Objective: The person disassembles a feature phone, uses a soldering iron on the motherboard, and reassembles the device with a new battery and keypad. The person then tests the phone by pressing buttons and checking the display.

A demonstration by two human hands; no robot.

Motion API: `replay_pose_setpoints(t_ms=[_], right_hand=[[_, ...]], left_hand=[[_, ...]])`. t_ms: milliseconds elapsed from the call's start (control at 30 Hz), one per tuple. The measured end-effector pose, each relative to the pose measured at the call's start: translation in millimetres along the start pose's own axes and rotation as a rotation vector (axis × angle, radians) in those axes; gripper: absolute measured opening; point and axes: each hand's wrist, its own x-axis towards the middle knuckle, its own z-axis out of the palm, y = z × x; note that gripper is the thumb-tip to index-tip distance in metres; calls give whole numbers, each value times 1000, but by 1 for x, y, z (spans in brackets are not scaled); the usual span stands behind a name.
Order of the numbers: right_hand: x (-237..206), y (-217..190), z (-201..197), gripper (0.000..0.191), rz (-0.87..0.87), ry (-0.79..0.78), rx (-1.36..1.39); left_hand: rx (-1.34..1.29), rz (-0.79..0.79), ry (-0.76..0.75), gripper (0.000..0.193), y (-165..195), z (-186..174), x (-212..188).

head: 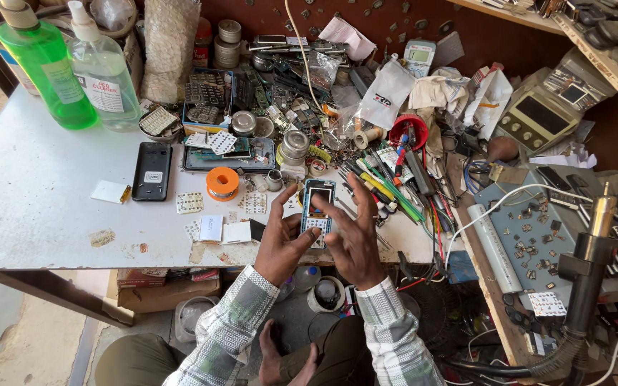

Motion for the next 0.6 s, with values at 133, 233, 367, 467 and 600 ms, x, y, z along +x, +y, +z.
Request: replay_pose_setpoints(t_ms=[133, 233, 367, 467, 600], right_hand=[[-3, 4, 5, 81, 67, 205, 14], [-12, 10, 1, 70, 186, 351, 138], [-24, 12, -5, 29, 230, 428, -64], [-36, -4, -4, 56, 331, 311, 176], [-49, -32, 3, 83, 261, 154, 137]], left_hand=[[12, -7, 23, 87, -2, 0, 1], [5, -18, 14, 87, -3, -1, 2], [3, -22, 23, 86, -4, -1, 2], [-1, 7, 30, 86, -4, 0, 1], [29, -6, 38, 86, 0, 2, -1]])
